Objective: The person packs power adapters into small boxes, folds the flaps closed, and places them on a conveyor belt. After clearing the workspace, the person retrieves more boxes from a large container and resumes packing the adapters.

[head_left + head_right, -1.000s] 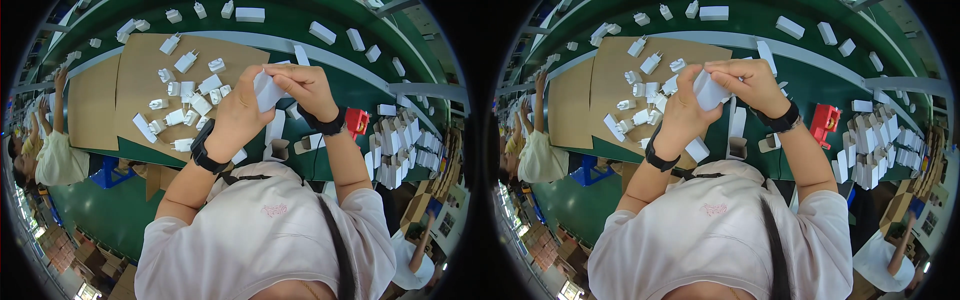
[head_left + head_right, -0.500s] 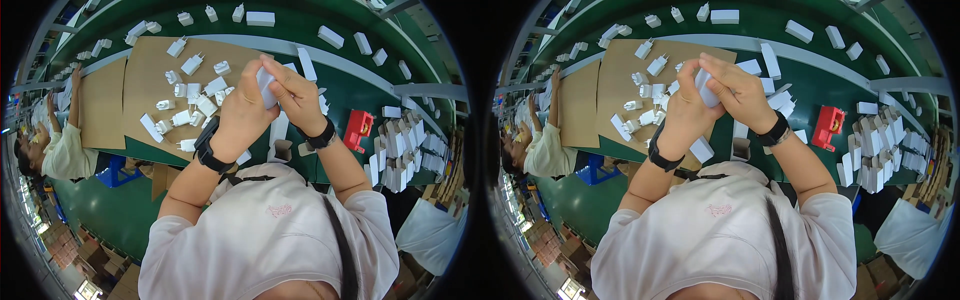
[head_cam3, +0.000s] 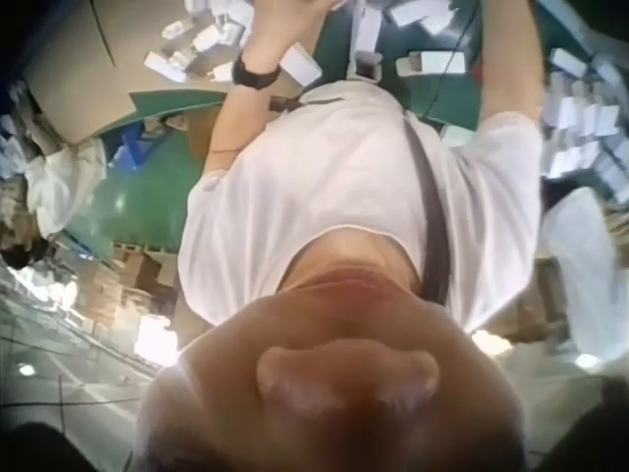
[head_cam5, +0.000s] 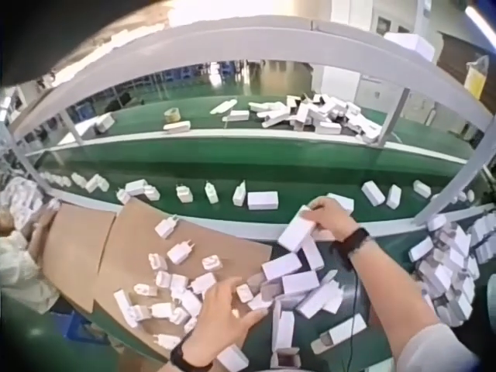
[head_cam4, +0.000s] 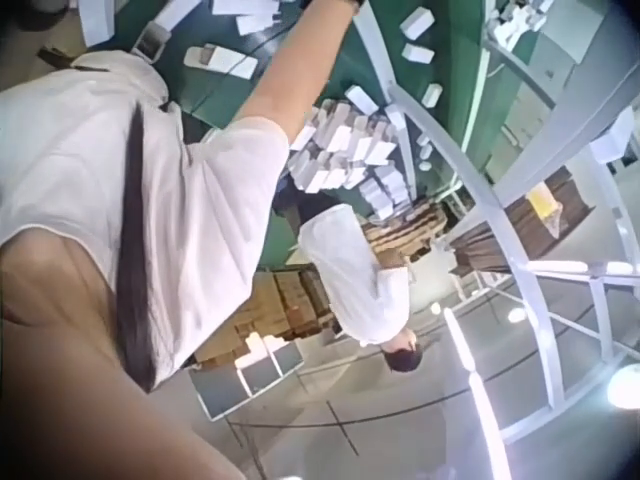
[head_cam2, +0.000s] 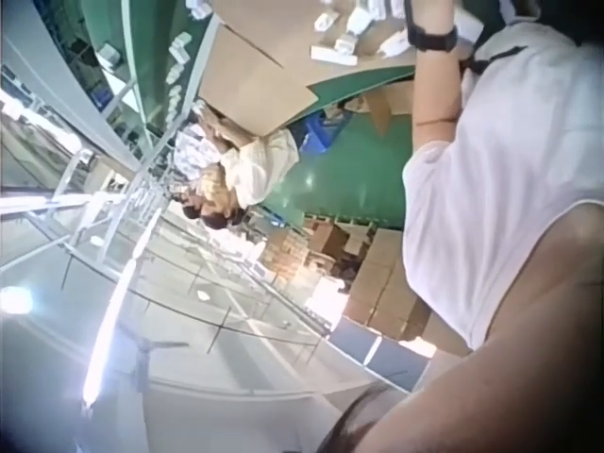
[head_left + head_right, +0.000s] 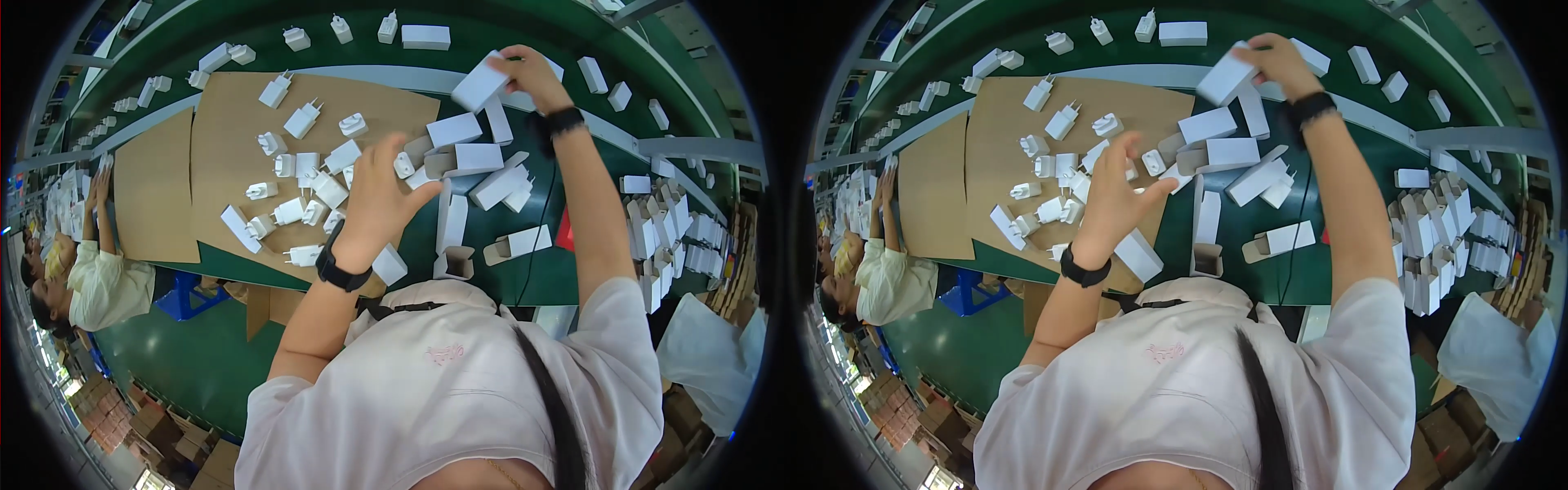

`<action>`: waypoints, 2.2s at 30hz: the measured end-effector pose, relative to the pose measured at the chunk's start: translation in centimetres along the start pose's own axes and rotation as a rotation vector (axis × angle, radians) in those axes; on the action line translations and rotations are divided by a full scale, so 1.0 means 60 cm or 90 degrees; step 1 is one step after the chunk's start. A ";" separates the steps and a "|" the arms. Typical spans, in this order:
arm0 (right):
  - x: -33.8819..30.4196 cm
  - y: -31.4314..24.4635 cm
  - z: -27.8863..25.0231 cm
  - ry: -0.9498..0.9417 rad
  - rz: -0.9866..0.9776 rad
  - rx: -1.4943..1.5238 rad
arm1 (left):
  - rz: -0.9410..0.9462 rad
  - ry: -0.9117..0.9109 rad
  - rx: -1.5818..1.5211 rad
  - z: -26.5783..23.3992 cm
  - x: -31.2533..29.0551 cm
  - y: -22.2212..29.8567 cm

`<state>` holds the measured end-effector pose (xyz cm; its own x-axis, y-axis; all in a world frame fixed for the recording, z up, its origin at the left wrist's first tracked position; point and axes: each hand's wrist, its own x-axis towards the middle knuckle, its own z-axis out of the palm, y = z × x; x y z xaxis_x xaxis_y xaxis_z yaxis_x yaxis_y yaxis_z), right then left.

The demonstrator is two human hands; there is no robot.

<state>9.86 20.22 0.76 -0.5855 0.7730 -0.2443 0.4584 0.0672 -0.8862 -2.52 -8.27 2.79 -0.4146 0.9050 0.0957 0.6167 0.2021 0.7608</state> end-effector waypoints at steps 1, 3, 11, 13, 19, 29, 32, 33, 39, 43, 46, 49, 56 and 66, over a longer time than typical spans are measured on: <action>0.026 0.030 -0.014 0.112 0.044 0.014 | 0.010 0.009 0.033 0.006 -0.004 -0.008; 0.096 0.124 -0.078 0.164 0.072 0.188 | 0.006 0.021 -0.001 0.019 -0.005 -0.015; -0.009 0.055 0.026 -0.001 -0.045 -0.450 | -0.103 0.041 -0.091 0.029 -0.004 -0.034; -0.024 0.102 0.047 0.043 -0.080 -0.517 | -0.109 0.020 -0.127 0.044 0.014 -0.025; -0.124 -0.050 0.111 0.044 -0.176 -0.354 | -0.103 0.006 -0.277 0.085 0.039 -0.004; 0.113 -0.077 0.129 0.110 -0.492 -0.623 | -0.339 0.133 -0.683 -0.005 0.022 -0.043; 0.222 -0.029 0.165 0.084 -0.576 -0.801 | -0.372 0.097 -0.730 -0.041 0.013 -0.039; 0.243 -0.015 0.175 0.086 -0.584 -0.799 | -0.380 0.068 -0.770 -0.042 0.011 -0.049; 0.265 0.001 0.205 -0.056 -0.533 -0.878 | -0.361 0.068 -0.947 -0.037 0.022 -0.084; 0.089 -0.139 0.158 0.012 -0.387 -0.235 | -0.287 0.107 -0.875 -0.013 0.036 -0.097; -0.028 -0.169 0.116 -0.143 -0.304 0.289 | -0.224 0.074 -0.669 -0.010 0.050 -0.067; -0.083 -0.172 0.105 -0.119 -0.310 0.278 | -0.210 0.038 -0.565 -0.007 0.047 -0.051; -0.126 -0.166 0.087 -0.130 -0.318 0.179 | -0.075 0.054 -0.227 -0.012 0.036 -0.015; -0.146 -0.134 0.078 -0.156 -0.369 0.016 | -0.041 0.097 -0.407 -0.011 0.025 -0.008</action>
<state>8.19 9.97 8.18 -0.8718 0.4479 0.1982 0.0064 0.4149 -0.9099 -3.89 -7.26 3.01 -0.5566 0.8258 0.0912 0.0879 -0.0506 0.9948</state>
